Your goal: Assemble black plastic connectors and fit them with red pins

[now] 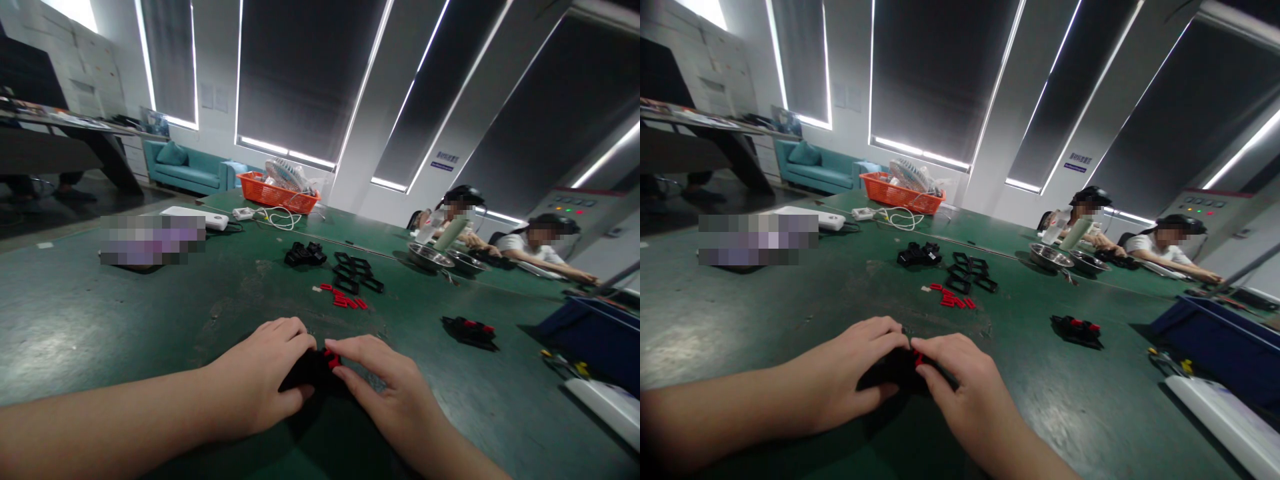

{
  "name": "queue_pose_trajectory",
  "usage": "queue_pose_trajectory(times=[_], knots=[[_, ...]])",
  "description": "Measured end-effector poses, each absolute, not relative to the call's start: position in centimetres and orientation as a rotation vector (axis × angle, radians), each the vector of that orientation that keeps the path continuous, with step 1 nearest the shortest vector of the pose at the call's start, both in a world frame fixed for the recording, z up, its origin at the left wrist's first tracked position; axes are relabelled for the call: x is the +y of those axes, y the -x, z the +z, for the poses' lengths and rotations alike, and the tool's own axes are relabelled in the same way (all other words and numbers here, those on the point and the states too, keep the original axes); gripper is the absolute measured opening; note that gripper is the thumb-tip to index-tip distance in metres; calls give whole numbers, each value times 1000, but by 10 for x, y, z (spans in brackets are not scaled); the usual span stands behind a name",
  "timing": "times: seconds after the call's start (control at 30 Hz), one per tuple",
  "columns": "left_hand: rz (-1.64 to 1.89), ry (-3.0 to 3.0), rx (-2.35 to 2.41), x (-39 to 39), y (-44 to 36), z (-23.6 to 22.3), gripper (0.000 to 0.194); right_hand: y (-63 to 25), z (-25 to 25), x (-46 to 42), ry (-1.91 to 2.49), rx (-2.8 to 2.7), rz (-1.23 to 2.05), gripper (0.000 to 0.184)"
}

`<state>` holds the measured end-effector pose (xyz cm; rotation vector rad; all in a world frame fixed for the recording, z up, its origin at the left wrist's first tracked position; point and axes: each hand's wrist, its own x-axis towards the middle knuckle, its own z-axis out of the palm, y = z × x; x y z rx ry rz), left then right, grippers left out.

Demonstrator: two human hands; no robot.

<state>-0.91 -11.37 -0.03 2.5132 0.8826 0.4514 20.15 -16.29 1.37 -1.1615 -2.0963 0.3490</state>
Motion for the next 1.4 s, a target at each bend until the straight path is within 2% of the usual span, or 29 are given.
queue_pose_trajectory(times=[0.47, 1.4], knots=[[438, -2532, 884, -114, 9, 0, 28, -203, 12, -162, 1194, -2089, 290, 29], [447, -2526, 885, -115, 9, -1, 29, -202, 14, -162, 1148, -2126, 325, 31]])
